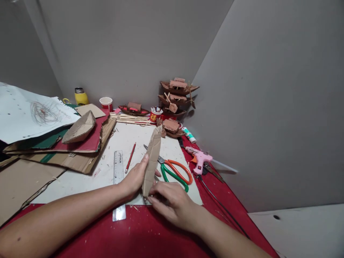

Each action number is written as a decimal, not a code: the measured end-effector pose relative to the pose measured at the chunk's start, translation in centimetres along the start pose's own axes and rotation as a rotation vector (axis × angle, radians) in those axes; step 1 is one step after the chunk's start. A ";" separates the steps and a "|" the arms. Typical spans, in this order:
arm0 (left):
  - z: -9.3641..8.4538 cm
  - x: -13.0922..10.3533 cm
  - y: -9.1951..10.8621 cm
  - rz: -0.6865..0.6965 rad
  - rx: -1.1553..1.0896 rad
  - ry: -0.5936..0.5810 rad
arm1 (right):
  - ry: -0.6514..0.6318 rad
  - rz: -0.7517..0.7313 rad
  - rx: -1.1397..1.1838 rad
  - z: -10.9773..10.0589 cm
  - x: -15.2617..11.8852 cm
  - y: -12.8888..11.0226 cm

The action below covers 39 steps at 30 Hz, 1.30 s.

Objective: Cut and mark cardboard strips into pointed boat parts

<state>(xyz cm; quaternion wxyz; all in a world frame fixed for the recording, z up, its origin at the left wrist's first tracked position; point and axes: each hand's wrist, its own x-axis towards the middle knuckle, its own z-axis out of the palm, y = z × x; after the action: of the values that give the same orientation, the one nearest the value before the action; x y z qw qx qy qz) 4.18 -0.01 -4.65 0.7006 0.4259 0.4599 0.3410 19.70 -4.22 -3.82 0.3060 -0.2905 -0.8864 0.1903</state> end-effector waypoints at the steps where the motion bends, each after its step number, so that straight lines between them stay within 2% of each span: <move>1: 0.0 0.0 0.0 0.008 -0.001 0.000 | -0.010 0.000 -0.012 0.1 0.0 0.0; 10: 0.5 -0.6 0.2 0.069 0.120 0.035 | -0.069 0.015 -0.194 1.1 -0.5 -0.1; 15: 0.4 -0.6 -0.1 0.127 0.121 0.048 | -0.021 0.003 -0.209 1.4 -0.3 -0.3; 18: 0.0 -0.5 -0.1 0.117 0.031 0.046 | 0.071 0.060 -0.060 0.6 0.1 -0.2; 20: -0.2 -0.5 -0.1 0.099 -0.014 -0.003 | 0.172 0.121 0.041 -0.2 0.4 0.0; 25: 0.0 -1.2 -0.3 0.036 -0.003 -0.173 | 0.636 0.464 0.390 -2.2 1.1 1.2; 27: 0.3 -1.7 -0.5 0.000 0.021 -0.267 | 0.747 0.545 0.543 -2.9 1.5 1.7; 32: 0.6 -2.6 -0.6 -0.027 0.097 -0.419 | 0.736 0.612 0.717 -3.9 1.8 2.1; 37: 0.4 -2.6 -0.5 -0.007 0.111 -0.500 | 0.895 0.609 0.761 -4.3 1.8 2.3; 39: 0.4 -2.6 -0.4 -0.006 0.109 -0.517 | 0.823 0.647 0.799 -4.4 1.8 2.3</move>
<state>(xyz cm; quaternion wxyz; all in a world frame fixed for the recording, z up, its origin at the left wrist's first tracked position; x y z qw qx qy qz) 3.68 -2.53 -4.00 0.7720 0.5346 0.2844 0.1933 22.31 -0.64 -1.00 0.6316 -0.4555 -0.4261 0.4603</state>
